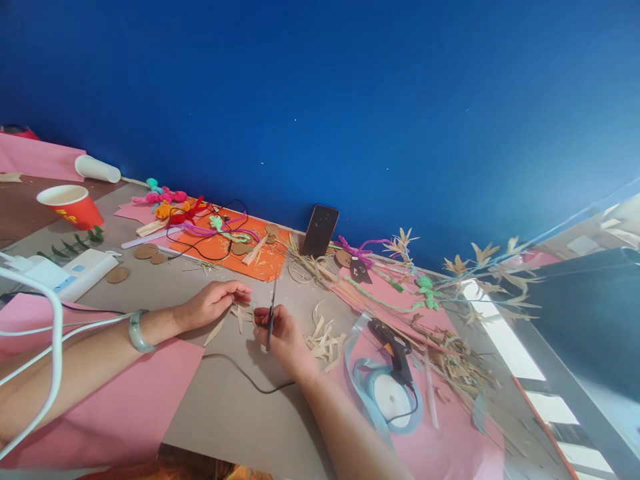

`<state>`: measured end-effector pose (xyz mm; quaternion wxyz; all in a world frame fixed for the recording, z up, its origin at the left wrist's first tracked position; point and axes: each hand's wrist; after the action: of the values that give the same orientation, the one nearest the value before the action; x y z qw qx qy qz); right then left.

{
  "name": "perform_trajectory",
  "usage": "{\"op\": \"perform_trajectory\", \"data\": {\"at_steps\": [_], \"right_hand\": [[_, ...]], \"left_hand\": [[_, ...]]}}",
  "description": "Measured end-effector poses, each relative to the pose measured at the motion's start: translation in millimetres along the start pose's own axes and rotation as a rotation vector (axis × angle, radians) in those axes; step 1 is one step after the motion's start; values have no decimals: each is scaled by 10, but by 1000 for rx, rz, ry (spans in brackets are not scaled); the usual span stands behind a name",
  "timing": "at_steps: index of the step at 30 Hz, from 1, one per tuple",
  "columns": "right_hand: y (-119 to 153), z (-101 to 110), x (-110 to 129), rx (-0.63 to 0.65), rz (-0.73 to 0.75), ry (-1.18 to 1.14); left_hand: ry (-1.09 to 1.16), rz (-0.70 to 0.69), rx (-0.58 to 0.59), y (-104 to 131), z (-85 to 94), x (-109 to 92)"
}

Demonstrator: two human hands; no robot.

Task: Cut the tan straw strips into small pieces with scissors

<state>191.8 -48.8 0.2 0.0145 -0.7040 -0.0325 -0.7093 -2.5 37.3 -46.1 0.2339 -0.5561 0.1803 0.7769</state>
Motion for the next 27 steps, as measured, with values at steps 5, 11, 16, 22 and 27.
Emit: {"op": "perform_trajectory", "data": {"at_steps": [5, 11, 16, 22, 27], "right_hand": [[8, 7, 7, -8, -5, 1], [19, 12, 48, -5, -23, 17], [31, -37, -1, 27, -31, -25], [93, -118, 32, 125, 10, -62], [140, -134, 105, 207, -14, -28]], "left_hand": [[-19, 9, -2, 0, 2, 22], [-33, 18, 58, 21, 4, -18], [-57, 3, 96, 41, 23, -59], [-3, 34, 182, 48, 10, -32], [-78, 15, 176, 57, 13, -92]]}}
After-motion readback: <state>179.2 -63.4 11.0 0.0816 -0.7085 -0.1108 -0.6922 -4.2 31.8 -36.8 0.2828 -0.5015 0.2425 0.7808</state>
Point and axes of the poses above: each hand's wrist, its own y-axis away from the middle knuckle, its own z-axis out of the back of the hand, x = y × z, and after that the axes turned 14 degrees about z, right-handed
